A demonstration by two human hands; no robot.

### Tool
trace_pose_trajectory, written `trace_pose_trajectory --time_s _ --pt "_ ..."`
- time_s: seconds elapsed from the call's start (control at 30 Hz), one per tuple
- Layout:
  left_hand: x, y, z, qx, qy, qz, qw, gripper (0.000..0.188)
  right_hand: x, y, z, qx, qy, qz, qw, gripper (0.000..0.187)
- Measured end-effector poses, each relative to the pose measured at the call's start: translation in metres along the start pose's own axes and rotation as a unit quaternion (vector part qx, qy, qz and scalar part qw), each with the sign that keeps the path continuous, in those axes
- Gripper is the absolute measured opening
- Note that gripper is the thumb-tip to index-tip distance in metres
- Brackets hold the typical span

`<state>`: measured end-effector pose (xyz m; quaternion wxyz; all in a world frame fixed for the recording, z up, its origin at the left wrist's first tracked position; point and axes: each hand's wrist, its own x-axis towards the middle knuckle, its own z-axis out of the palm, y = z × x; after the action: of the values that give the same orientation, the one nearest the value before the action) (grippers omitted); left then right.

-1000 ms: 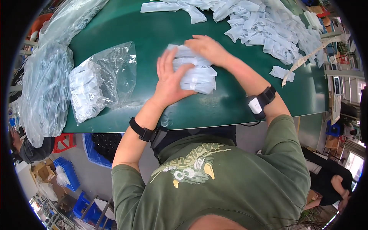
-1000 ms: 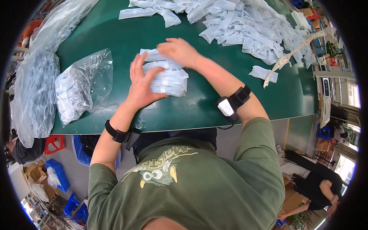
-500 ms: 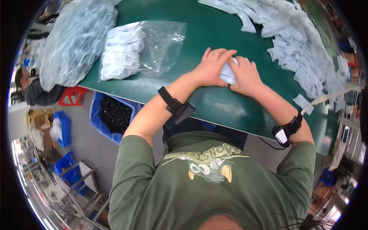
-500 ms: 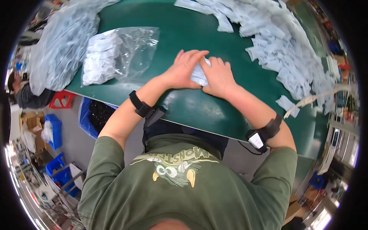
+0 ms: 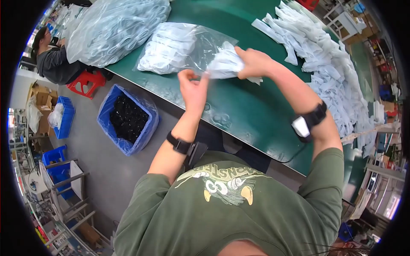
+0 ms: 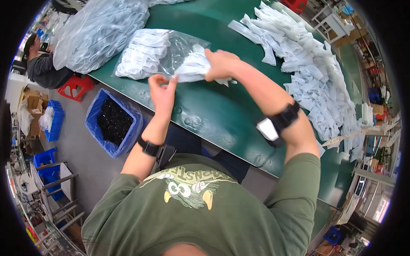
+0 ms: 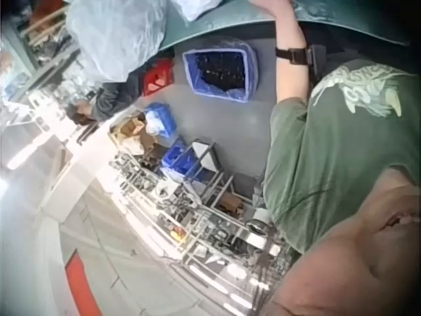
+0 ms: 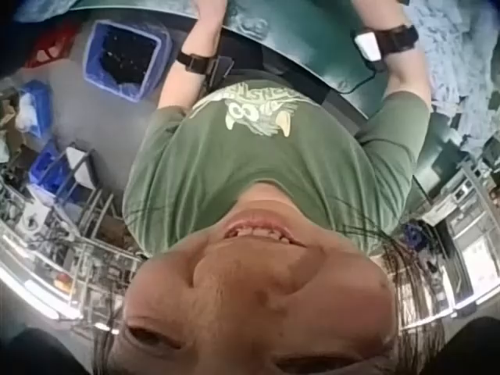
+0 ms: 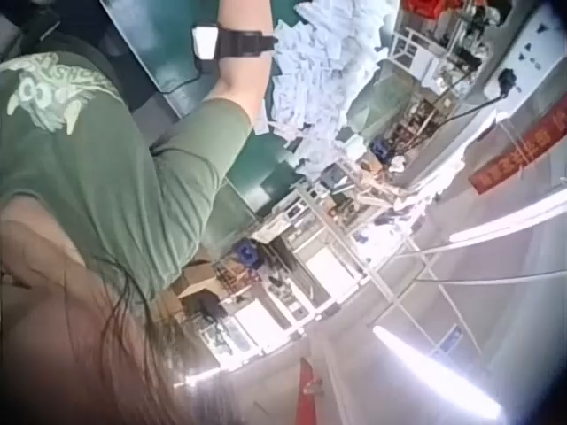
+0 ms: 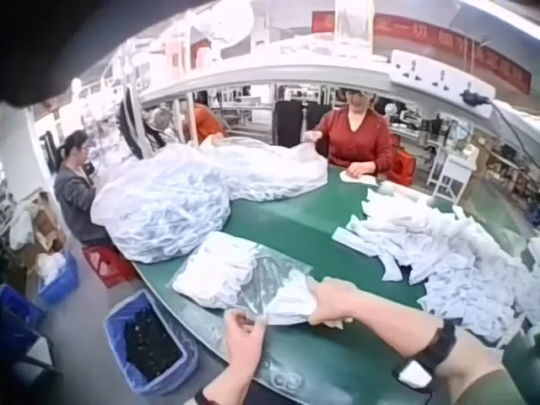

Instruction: The person gathers white plastic components from a pile, folds them together, and places the bundles into a clear plastic bag until it is full.

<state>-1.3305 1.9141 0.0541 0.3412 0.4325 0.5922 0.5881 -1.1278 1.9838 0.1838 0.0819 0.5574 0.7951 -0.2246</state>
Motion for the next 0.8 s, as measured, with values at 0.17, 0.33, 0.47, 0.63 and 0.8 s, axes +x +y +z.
trace_pose_trajectory --time_s 0.17,0.33,0.47,0.63,0.8 --pt "-0.030 0.011 -0.010 0.023 -0.072 0.066 0.995 0.016 0.049 -0.042 0.004 0.027 -0.084 0.026 0.996 0.081" --pt "-0.057 -0.004 -0.031 0.008 -0.110 -0.003 0.994 0.015 0.061 -0.098 0.083 -0.029 0.044 -0.034 0.998 0.084" --pt "-0.058 0.005 -0.040 -0.004 -0.184 -0.057 0.981 0.018 0.060 -0.137 0.113 0.075 0.209 0.065 0.973 0.088" --pt "-0.049 0.012 -0.049 0.124 -0.253 -0.096 0.955 0.029 0.068 -0.127 0.108 0.142 0.184 0.007 0.973 0.095" --pt "-0.047 0.037 -0.068 0.112 -0.428 -0.231 0.867 0.029 0.023 -0.051 0.135 0.207 0.401 -0.136 0.882 0.060"
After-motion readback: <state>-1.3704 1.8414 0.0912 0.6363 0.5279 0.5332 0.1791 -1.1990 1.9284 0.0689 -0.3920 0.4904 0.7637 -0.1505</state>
